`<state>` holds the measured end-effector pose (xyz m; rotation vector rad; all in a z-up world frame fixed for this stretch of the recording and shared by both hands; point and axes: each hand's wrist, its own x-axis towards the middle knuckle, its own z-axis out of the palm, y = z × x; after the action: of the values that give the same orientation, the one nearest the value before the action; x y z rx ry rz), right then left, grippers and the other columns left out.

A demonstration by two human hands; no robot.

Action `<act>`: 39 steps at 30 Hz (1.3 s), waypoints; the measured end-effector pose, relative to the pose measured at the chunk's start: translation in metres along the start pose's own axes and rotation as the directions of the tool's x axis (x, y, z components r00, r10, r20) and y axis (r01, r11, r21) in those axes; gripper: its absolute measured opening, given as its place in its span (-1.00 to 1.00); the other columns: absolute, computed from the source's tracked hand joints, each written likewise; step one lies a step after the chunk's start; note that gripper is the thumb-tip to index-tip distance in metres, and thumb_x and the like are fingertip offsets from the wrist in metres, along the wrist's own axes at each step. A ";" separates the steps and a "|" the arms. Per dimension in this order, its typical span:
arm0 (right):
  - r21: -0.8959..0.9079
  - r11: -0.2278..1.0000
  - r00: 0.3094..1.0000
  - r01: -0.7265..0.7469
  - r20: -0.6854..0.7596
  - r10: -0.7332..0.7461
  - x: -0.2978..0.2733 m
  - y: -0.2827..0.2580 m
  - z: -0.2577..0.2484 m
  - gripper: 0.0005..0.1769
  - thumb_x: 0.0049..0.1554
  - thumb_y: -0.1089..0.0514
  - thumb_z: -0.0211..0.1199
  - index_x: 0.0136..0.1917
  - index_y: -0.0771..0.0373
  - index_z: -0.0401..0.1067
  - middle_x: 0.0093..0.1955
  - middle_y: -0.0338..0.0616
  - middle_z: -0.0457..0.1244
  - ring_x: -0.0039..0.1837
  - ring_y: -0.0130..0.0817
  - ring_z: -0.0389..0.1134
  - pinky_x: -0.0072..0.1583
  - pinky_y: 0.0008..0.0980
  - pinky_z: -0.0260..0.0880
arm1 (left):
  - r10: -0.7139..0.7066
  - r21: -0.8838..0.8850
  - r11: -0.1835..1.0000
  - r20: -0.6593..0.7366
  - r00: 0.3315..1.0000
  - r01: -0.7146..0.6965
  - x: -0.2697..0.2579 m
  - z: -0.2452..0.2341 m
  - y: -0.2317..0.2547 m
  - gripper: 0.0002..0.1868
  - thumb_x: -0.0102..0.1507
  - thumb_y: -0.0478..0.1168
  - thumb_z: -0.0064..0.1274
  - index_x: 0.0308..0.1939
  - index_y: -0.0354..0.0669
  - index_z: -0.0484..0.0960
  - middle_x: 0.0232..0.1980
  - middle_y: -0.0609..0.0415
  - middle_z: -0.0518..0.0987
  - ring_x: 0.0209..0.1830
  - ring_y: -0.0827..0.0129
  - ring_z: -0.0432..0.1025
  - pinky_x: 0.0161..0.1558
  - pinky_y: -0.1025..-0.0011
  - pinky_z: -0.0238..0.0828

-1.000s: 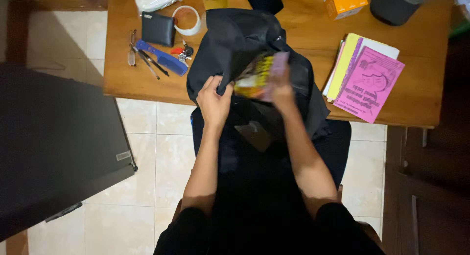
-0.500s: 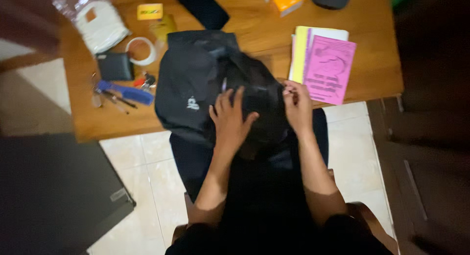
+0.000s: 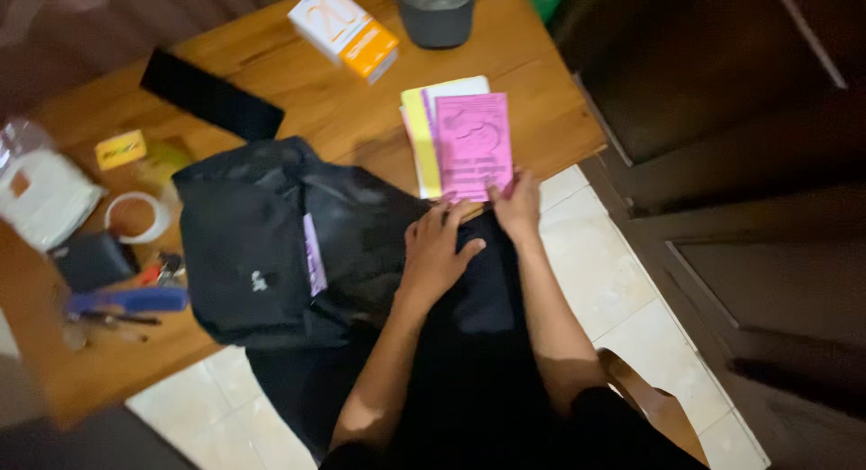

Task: The person takes a black backpack from a wardrobe, sits at a wooden table, and opens it on their lap. They remove a wallet, glasses, a comb, pens, and keys and place them on the table, then take out books and notebooks one at a time and stack them on the table.

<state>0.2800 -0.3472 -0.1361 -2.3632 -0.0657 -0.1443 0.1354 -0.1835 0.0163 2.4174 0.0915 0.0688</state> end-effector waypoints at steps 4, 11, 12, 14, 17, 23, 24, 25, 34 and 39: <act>0.145 0.982 0.987 -0.124 0.116 0.107 -0.004 -0.002 -0.001 -0.56 0.17 0.06 0.30 0.20 0.26 0.21 -0.08 0.07 0.34 -0.05 0.03 0.41 0.00 -0.08 0.37 | -0.021 -0.001 1.000 -0.002 1.000 0.021 0.013 -0.001 -0.007 -0.22 0.18 0.08 0.24 0.43 -0.03 0.34 0.35 -0.20 0.41 0.34 -0.11 0.31 0.27 -0.02 0.19; 0.516 0.819 0.958 -0.249 0.258 0.128 -0.007 -0.017 -0.010 -0.64 0.32 0.22 0.07 0.36 0.26 0.15 -0.20 -0.11 0.32 -0.24 -0.33 0.34 -0.14 -0.31 0.36 | -0.065 -0.133 0.990 -0.106 0.992 0.051 0.019 -0.004 -0.025 -0.23 0.21 -0.04 0.23 0.44 -0.16 0.30 0.24 -0.24 0.47 0.22 -0.15 0.40 0.16 0.08 0.35; 0.586 0.746 0.939 -0.317 0.305 0.159 -0.008 -0.020 -0.011 -0.59 0.33 0.21 0.06 0.41 0.25 0.13 -0.19 -0.14 0.30 -0.26 -0.39 0.30 -0.18 -0.33 0.34 | -0.099 -0.153 0.985 -0.108 0.989 0.082 0.018 -0.002 -0.028 -0.22 0.21 -0.06 0.23 0.45 -0.16 0.30 0.22 -0.25 0.47 0.20 -0.16 0.41 0.13 0.07 0.36; 0.678 0.684 0.953 -0.269 0.292 0.086 -0.012 -0.028 -0.015 -0.57 0.36 0.24 0.02 0.47 0.31 0.15 -0.22 -0.14 0.27 -0.25 -0.44 0.28 -0.16 -0.38 0.32 | -0.084 -0.221 0.975 -0.189 0.978 0.041 0.016 0.003 -0.037 -0.29 0.25 -0.11 0.23 0.44 -0.16 0.32 0.23 -0.27 0.48 0.23 -0.19 0.41 0.18 0.07 0.37; 0.749 0.612 0.952 -0.255 0.306 0.023 -0.018 -0.044 -0.026 -0.57 0.36 0.26 0.00 0.48 0.36 0.22 -0.20 -0.18 0.26 -0.19 -0.48 0.28 -0.10 -0.43 0.33 | -0.206 -0.307 0.943 -0.230 0.951 0.129 0.021 0.011 -0.057 -0.28 0.29 -0.09 0.25 0.42 -0.19 0.26 0.23 -0.27 0.46 0.19 -0.10 0.43 0.19 0.13 0.40; 0.817 0.548 0.927 -0.178 0.327 -0.187 -0.037 -0.072 -0.047 -0.59 0.42 0.18 -0.10 0.44 0.40 0.31 0.23 -0.24 0.36 0.28 -0.48 0.35 0.33 -0.47 0.31 | -0.476 -0.987 0.156 -0.035 0.879 0.045 0.030 0.032 -0.093 -0.21 0.33 -0.27 0.05 0.57 -0.03 -0.01 0.37 -0.02 0.42 0.29 0.24 0.38 0.26 0.24 0.36; 0.822 0.539 0.920 -0.184 0.336 -0.199 -0.037 -0.074 -0.047 -0.58 0.42 0.16 -0.10 0.43 0.40 0.32 0.24 -0.23 0.36 0.29 -0.45 0.35 0.34 -0.45 0.31 | -0.411 -0.988 0.109 -0.141 0.901 -0.105 0.030 0.034 -0.096 -0.28 0.36 -0.31 0.03 0.57 -0.14 0.09 0.46 0.04 0.38 0.40 0.32 0.36 0.37 0.32 0.33; 0.828 0.517 0.923 -0.218 0.347 -0.166 -0.039 -0.076 -0.046 -0.58 0.44 0.15 -0.07 0.48 0.38 0.28 0.16 -0.18 0.33 0.21 -0.41 0.33 0.27 -0.41 0.30 | -0.439 -0.985 0.086 -0.175 0.881 -0.153 0.028 0.034 -0.097 -0.29 0.38 -0.33 0.03 0.57 -0.17 0.11 0.45 0.01 0.39 0.39 0.30 0.37 0.36 0.31 0.36; 0.873 0.472 0.911 -0.120 0.285 -0.297 -0.073 -0.107 0.003 -0.43 0.35 0.30 0.11 0.54 0.21 -0.02 0.28 -0.04 0.23 0.19 -0.36 0.29 0.18 -0.29 0.33 | -0.602 -0.962 0.252 -0.239 0.762 -0.103 -0.014 0.020 -0.102 -0.30 0.33 -0.30 0.10 0.51 -0.13 0.16 0.23 -0.08 0.47 0.04 0.29 0.45 -0.07 0.30 0.43; 0.740 0.503 0.867 -0.446 0.496 0.039 -0.063 -0.121 -0.008 -0.44 0.22 0.34 0.04 0.43 0.10 0.01 0.04 -0.07 0.31 -0.21 -0.34 0.33 -0.28 -0.35 0.32 | -0.395 -0.756 0.573 -0.592 0.703 -0.315 -0.056 -0.024 -0.117 -0.25 0.31 -0.35 0.23 0.50 -0.08 0.19 0.39 -0.05 0.33 0.17 0.32 0.42 0.22 0.34 0.35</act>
<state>0.2061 -0.2668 -0.0542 -1.3332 0.0096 0.4711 0.0725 -0.0845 -0.0448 1.2759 0.3898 0.8649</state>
